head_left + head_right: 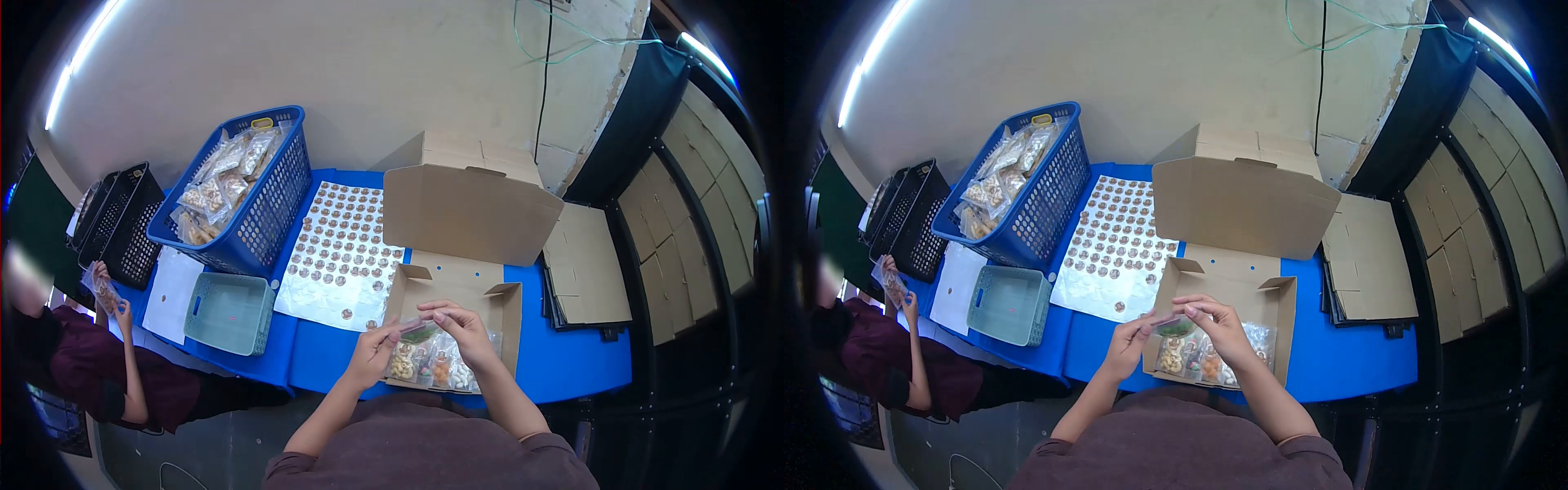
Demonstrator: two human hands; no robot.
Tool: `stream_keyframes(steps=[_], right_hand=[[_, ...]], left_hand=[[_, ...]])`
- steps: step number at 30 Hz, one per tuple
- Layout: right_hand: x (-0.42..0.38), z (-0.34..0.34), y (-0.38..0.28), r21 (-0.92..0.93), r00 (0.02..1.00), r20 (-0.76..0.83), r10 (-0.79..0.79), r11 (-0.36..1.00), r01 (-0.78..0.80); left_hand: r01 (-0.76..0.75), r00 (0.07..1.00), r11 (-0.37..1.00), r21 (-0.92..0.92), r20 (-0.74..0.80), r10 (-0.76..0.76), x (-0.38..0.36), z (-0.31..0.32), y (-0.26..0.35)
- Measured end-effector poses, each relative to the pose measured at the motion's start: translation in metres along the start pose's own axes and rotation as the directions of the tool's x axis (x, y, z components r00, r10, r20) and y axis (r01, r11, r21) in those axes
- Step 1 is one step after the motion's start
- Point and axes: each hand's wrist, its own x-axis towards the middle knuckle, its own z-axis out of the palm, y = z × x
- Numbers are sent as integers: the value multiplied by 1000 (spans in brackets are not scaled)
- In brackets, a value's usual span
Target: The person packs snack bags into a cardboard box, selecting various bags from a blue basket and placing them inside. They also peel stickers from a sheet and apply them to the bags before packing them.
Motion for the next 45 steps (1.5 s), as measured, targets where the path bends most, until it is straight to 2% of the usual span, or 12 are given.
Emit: stream_keyframes(steps=[2,8,13,16,24,30,34,36,39,42,44,45], right_hand=[[-2,-1,2,62,1000,-8,30,998,-29],[-4,1,33,294,980,-181,77,956,-20],[-12,8,53,63,973,-196,119,992,-109],[-12,-5,52,-11,969,-79,236,971,-238],[-9,-17,57,294,927,-69,369,895,-334],[-12,-5,52,47,975,-2,222,974,-221],[-10,-6,60,229,948,-55,313,928,-293],[-13,-4,53,81,971,-49,234,970,-230],[-9,-13,50,48,984,-161,70,997,-63],[-4,-22,32,118,973,-177,146,985,-126],[-6,-22,30,98,966,-222,131,989,-111],[-6,-21,30,-83,989,-132,64,994,-75]], left_hand=[[95,994,928,-359,76,-72,-1,0,8],[381,913,900,-212,240,-330,3,6,-36],[300,954,891,-340,98,-284,2,11,-42],[303,948,933,-193,160,-275,0,16,-31],[264,962,929,-261,138,-235,-1,17,-32],[261,954,869,-421,-24,-299,0,23,-42],[223,967,895,-386,-24,-252,1,20,-35],[237,971,952,-193,57,-231,-2,19,-24],[204,979,939,-277,82,-188,-7,26,-30],[233,947,956,-176,264,-182,-5,23,-13],[257,956,939,-230,204,-212,-4,23,-9],[147,987,989,-19,61,-145,-1,21,-15]])
